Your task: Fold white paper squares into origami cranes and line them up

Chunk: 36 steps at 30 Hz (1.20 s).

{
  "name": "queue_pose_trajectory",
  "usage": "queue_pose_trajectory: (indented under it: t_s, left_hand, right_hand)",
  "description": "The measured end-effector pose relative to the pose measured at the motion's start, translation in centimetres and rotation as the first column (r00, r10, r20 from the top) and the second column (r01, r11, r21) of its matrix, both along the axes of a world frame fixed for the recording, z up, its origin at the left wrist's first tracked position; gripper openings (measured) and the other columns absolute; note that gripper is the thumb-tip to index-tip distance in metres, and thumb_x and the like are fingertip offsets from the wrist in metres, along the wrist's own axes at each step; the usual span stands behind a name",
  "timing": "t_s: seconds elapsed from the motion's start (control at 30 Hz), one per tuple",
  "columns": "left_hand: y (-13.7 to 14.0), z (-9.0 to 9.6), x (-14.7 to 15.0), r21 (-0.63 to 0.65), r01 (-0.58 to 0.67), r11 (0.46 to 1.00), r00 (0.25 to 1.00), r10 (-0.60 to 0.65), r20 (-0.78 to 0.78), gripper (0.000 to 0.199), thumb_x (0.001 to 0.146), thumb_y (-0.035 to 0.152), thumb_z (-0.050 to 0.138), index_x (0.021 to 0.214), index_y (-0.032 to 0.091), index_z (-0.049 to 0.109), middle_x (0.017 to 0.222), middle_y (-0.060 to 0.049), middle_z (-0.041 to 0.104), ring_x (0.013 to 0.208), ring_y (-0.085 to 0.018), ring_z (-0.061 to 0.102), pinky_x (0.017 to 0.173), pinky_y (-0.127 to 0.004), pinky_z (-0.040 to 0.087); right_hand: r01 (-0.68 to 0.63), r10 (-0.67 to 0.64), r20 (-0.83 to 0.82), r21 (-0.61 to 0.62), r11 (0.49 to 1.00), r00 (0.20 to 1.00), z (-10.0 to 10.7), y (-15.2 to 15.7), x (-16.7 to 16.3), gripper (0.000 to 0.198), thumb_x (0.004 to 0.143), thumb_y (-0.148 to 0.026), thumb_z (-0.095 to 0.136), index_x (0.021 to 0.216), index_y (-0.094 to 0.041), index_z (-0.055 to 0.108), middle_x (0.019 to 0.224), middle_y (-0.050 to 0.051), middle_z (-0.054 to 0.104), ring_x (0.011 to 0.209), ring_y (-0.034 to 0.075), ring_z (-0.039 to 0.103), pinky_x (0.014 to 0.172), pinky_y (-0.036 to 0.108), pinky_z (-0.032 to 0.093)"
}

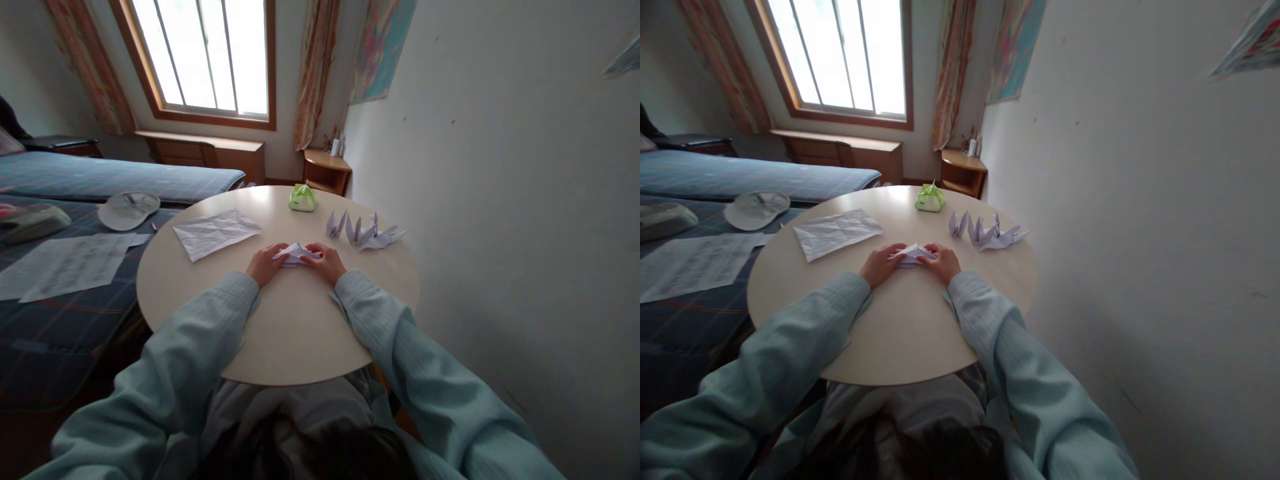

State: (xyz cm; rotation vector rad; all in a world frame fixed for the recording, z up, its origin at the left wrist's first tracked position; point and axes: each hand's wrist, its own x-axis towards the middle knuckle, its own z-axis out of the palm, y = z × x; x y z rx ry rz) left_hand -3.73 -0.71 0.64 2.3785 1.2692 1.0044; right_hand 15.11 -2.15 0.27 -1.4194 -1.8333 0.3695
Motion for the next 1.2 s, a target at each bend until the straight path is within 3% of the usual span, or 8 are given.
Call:
queue_pose_trajectory:
  t_s: [0.23, 0.4, 0.57, 0.73, 0.9, 1.1, 1.2]
  left_hand:
    - [-0.1, 0.2, 0.1, -0.029, -0.018, 0.999, 0.999, 0.019, 0.029, 0.029, 0.078, 0.036, 0.045, 0.102, 0.022, 0.054, 0.099, -0.002, 0.063, 0.088, -0.015, 0.059, 0.078, -0.025, 0.045]
    - [0.0, 0.0, 0.1, -0.039, -0.028, 0.999, 0.999, 0.029, 0.034, 0.027, 0.078, 0.035, 0.045, 0.1, 0.023, 0.055, 0.097, -0.003, 0.063, 0.089, -0.016, 0.059, 0.076, -0.025, 0.045]
    - [0.1, -0.3, 0.0, -0.003, -0.005, 1.0, 1.0, 0.005, 0.021, 0.034, 0.076, 0.041, 0.046, 0.104, 0.022, 0.053, 0.097, -0.004, 0.063, 0.089, -0.016, 0.058, 0.077, -0.026, 0.045]
    - [0.0, -0.3, -0.1, 0.05, -0.003, 0.999, 0.998, 0.006, -0.062, 0.036, 0.074, 0.042, 0.047, 0.105, 0.024, 0.053, 0.104, -0.003, 0.06, 0.093, -0.017, 0.056, 0.083, -0.028, 0.042]
    - [0.2, -0.2, -0.1, 0.013, 0.002, 1.0, 0.995, -0.001, -0.096, 0.031, 0.079, 0.027, 0.039, 0.107, 0.024, 0.054, 0.107, -0.001, 0.059, 0.094, -0.016, 0.055, 0.084, -0.027, 0.041]
    - [0.4, -0.3, -0.2, -0.003, -0.075, 0.997, 0.996, 0.075, -0.056, 0.033, 0.082, 0.024, 0.032, 0.106, 0.023, 0.055, 0.108, -0.002, 0.059, 0.095, -0.016, 0.055, 0.084, -0.026, 0.041]
    - [0.4, -0.4, -0.3, 0.003, -0.129, 0.992, 0.991, 0.129, -0.022, 0.033, 0.083, 0.026, 0.032, 0.106, 0.024, 0.055, 0.108, -0.001, 0.059, 0.096, -0.016, 0.054, 0.084, -0.026, 0.041]
  right_hand:
    - [-0.011, 0.011, 0.005, 0.031, 0.999, 1.0, -0.2, 0.1, 0.0, 0.04, 0.063, -0.044, 0.059, 0.095, -0.02, 0.057, 0.088, 0.002, 0.063, 0.079, 0.014, 0.058, 0.072, 0.028, 0.046]
    - [0.006, -0.007, 0.033, 0.025, 1.0, 0.999, -0.3, 0.1, 0.0, 0.025, 0.066, -0.026, 0.057, 0.09, -0.02, 0.058, 0.087, 0.001, 0.064, 0.078, 0.014, 0.058, 0.075, 0.028, 0.046]
    - [0.016, -0.018, 0.064, 0.032, 0.999, 0.998, -0.4, 0.3, 0.2, 0.024, 0.064, -0.012, 0.051, 0.085, -0.019, 0.06, 0.084, 0.0, 0.064, 0.077, 0.013, 0.058, 0.077, 0.028, 0.045]
    - [-0.002, 0.001, 0.021, 0.044, 0.999, 1.0, -0.4, 0.4, 0.2, 0.022, 0.068, -0.014, 0.049, 0.086, -0.019, 0.061, 0.084, 0.0, 0.064, 0.078, 0.013, 0.058, 0.076, 0.027, 0.046]
    - [0.001, 0.0, -0.018, 0.059, 0.998, 1.0, 0.0, 0.1, -0.1, 0.019, 0.071, -0.018, 0.05, 0.086, -0.02, 0.061, 0.087, 0.001, 0.064, 0.08, 0.013, 0.058, 0.076, 0.025, 0.045]
    - [0.152, -0.151, -0.017, 0.084, 0.985, 0.988, 0.8, -0.4, 0.1, 0.022, 0.069, -0.024, 0.052, 0.088, -0.018, 0.06, 0.082, 0.003, 0.065, 0.076, 0.016, 0.059, 0.071, 0.027, 0.045]
    - [0.229, -0.223, -0.093, 0.056, 0.972, 0.97, 0.7, 0.0, 0.3, 0.025, 0.068, -0.026, 0.054, 0.091, -0.018, 0.059, 0.087, 0.004, 0.064, 0.079, 0.017, 0.058, 0.073, 0.028, 0.044]
